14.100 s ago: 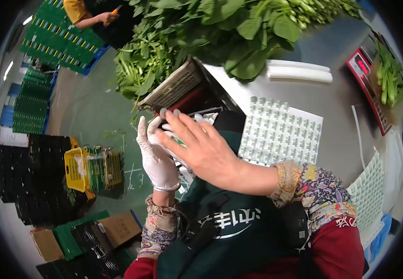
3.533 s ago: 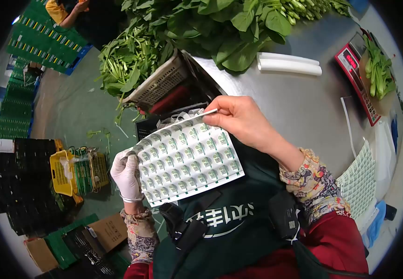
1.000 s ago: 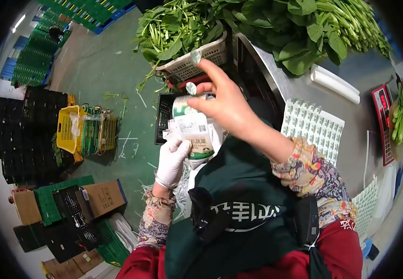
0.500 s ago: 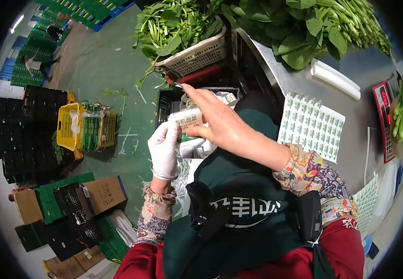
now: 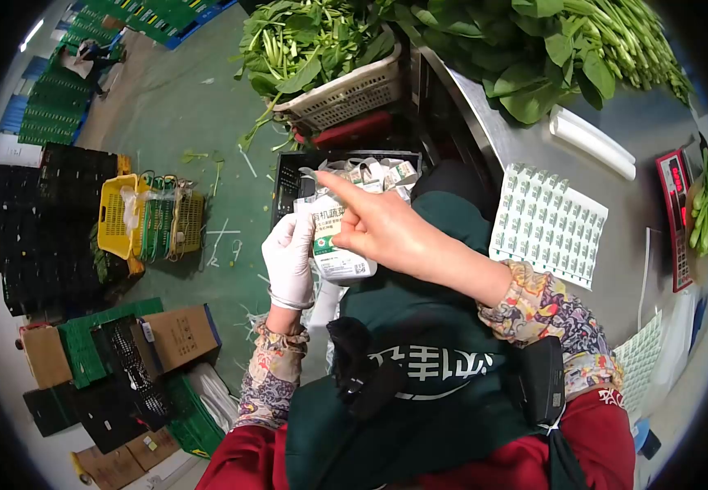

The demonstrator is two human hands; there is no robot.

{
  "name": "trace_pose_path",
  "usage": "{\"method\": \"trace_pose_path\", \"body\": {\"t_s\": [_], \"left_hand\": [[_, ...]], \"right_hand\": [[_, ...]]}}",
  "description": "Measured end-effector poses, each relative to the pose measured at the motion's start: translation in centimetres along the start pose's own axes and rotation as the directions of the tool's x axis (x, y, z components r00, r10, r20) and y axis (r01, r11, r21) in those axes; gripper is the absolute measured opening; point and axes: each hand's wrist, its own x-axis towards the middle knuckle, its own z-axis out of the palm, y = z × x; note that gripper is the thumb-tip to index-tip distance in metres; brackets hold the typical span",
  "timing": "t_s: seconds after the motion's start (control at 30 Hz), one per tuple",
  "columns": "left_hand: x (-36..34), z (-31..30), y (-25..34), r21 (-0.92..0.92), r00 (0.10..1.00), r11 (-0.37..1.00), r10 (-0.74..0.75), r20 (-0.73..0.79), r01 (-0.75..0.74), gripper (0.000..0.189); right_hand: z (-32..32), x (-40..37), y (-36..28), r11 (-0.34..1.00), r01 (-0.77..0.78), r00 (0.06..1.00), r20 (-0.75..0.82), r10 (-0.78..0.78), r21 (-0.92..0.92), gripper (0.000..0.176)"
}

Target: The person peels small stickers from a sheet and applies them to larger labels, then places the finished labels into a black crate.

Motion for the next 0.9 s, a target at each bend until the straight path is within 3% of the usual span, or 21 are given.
{"method": "trace_pose_path", "body": {"t_s": [0.1, 0.13, 0.17, 0.23, 0.27, 0.3, 0.33, 0.37, 0.4, 0.43, 0.47, 0.57, 0.6, 0.7, 0.73, 0.77, 0.83, 0.87, 0.9], "left_hand": [[-0.3, 0.0, 0.3, -0.024, 0.999, 1.000, -0.015, 0.040, 0.016, 0.022], [-0.1, 0.0, 0.8, -0.107, 0.998, 0.994, -0.022, 0.060, 0.029, 0.022], [0.0, 0.2, 0.9, -0.155, 0.996, 0.987, -0.038, 0.086, 0.051, 0.023], [-0.8, 0.5, 0.9, -0.238, 0.986, 0.965, -0.077, 0.145, 0.111, 0.023], [-1.1, 0.1, 0.1, -0.129, 0.971, 0.981, -0.117, 0.208, 0.146, 0.026], [-0.9, -0.4, -0.3, 0.047, 0.937, 0.966, -0.258, 0.237, 0.254, 0.024], [-1.2, -0.1, -0.7, -0.105, 0.964, 0.969, -0.202, 0.174, 0.223, 0.022], [-1.2, 0.7, 0.0, -0.254, 0.983, 0.951, -0.155, 0.100, 0.176, 0.020], [-0.6, 0.2, -0.6, -0.089, 0.998, 0.994, -0.063, 0.022, 0.065, 0.019], [-0.8, 0.2, 0.0, -0.280, 0.983, 0.943, -0.174, 0.051, 0.182, 0.022], [-0.4, -0.4, -0.5, -0.137, 0.991, 0.982, -0.123, 0.045, 0.128, 0.022], [0.1, -1.1, -1.4, 0.173, 0.999, 0.984, 0.026, 0.030, -0.031, 0.022], [0.1, -0.9, -1.4, 0.255, 0.997, 0.964, 0.073, 0.029, -0.078, 0.021], [-0.7, 0.4, 0.2, 0.094, 1.000, 0.996, 0.011, -0.005, -0.010, 0.021], [-0.6, 0.3, 0.5, 0.114, 1.000, 0.993, -0.022, -0.022, 0.025, 0.022], [-0.1, -0.1, 0.8, -0.105, 0.994, 0.990, -0.087, 0.060, 0.093, 0.034], [-0.1, 0.5, 2.4, -0.408, 0.963, 0.899, -0.055, 0.262, 0.162, 0.051], [-0.4, 0.3, 1.2, -0.313, 0.941, 0.933, -0.070, 0.331, 0.180, 0.057], [-0.9, 0.4, -0.2, -0.153, 0.954, 0.984, -0.046, 0.295, 0.095, 0.044]], "right_hand": [[-0.2, 0.1, 0.4, 0.957, 0.099, 0.991, -0.056, -0.118, -0.272, 0.079], [-0.6, 0.4, 0.3, 0.981, -0.044, 0.999, -0.025, 0.040, -0.189, 0.073], [-0.8, 0.7, -0.1, 0.996, -0.086, 0.994, -0.067, 0.089, 0.037, 0.070], [-0.6, 1.1, -0.8, 0.863, -0.139, 0.970, -0.110, 0.217, 0.485, 0.064], [-1.1, 1.8, -0.5, 0.858, -0.093, 0.965, -0.167, 0.204, 0.506, 0.058], [-1.1, 2.3, 0.1, 0.840, -0.028, 0.950, -0.246, 0.190, 0.541, 0.051], [-0.9, 2.6, 1.0, 0.953, 0.049, 0.926, -0.372, 0.069, 0.299, 0.042], [-0.9, 2.4, 1.2, 0.975, 0.033, 0.930, -0.364, 0.051, 0.222, 0.034], [-0.9, 2.2, 1.2, 0.990, 0.019, 0.934, -0.357, 0.033, 0.142, 0.026], [-0.9, 1.6, 0.7, 0.968, -0.078, 0.961, -0.240, 0.137, 0.240, 0.020], [-0.6, 1.0, 0.0, 0.916, -0.239, 0.951, -0.111, 0.288, 0.323, 0.019], [0.9, -0.2, -0.1, 0.967, -0.189, 0.973, -0.099, 0.208, 0.171, 0.017], [1.3, -0.3, 0.7, 0.979, -0.133, 0.984, -0.098, 0.150, 0.156, 0.023], [1.6, -0.5, 0.9, 0.995, 0.008, 0.988, -0.153, -0.024, -0.101, 0.034], [1.1, -0.2, 0.7, 0.980, -0.096, 0.989, -0.127, 0.075, -0.173, 0.042], [0.9, 0.1, 1.2, 0.979, -0.047, 0.980, -0.200, 0.006, -0.198, 0.045], [0.8, 0.8, 0.7, 0.999, -0.040, 0.942, -0.335, 0.038, -0.001, 0.045], [0.4, 1.2, 0.3, 0.987, -0.048, 0.925, -0.367, 0.101, 0.152, 0.044], [-0.2, 1.7, 0.2, 0.952, -0.045, 0.904, -0.393, 0.167, 0.302, 0.044]]}}
